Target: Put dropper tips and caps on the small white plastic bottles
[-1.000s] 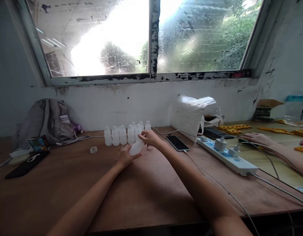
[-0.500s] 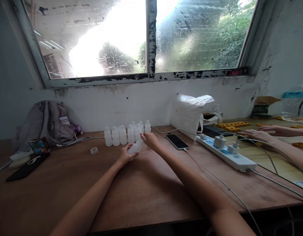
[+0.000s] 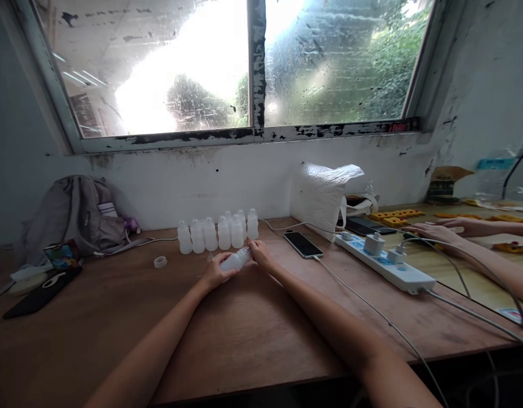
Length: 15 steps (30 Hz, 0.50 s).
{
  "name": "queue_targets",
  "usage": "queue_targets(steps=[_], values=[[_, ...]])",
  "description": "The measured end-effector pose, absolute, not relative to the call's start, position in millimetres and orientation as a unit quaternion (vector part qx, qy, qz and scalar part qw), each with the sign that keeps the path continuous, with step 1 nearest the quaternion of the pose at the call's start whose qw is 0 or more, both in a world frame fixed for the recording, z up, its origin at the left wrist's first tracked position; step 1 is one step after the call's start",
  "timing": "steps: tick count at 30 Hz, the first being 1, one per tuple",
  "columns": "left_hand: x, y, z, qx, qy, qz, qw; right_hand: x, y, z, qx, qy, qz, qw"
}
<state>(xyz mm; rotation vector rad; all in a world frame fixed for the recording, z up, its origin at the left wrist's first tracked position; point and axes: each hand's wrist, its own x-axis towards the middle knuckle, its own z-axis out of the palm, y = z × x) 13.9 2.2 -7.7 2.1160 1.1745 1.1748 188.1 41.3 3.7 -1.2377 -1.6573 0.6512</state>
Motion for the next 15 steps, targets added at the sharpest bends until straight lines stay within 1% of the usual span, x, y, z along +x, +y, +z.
queue_targets(steps=[5, 7, 9, 15], values=[[5, 4, -5, 0.786, 0.440, 0.391, 0.188, 193, 41, 4, -0.506, -0.671, 0.381, 0.385], [0, 5, -3, 0.795, 0.438, 0.383, 0.171, 192, 41, 3, -0.503, -0.671, 0.405, 0.363], [-3, 5, -1, 0.807, 0.427, 0.373, 0.165, 188, 40, 2, -0.501, -0.669, 0.402, 0.374], [-4, 2, 3, 0.816, 0.414, 0.361, 0.179, 177, 41, 0, -0.498, -0.655, 0.331, 0.462]])
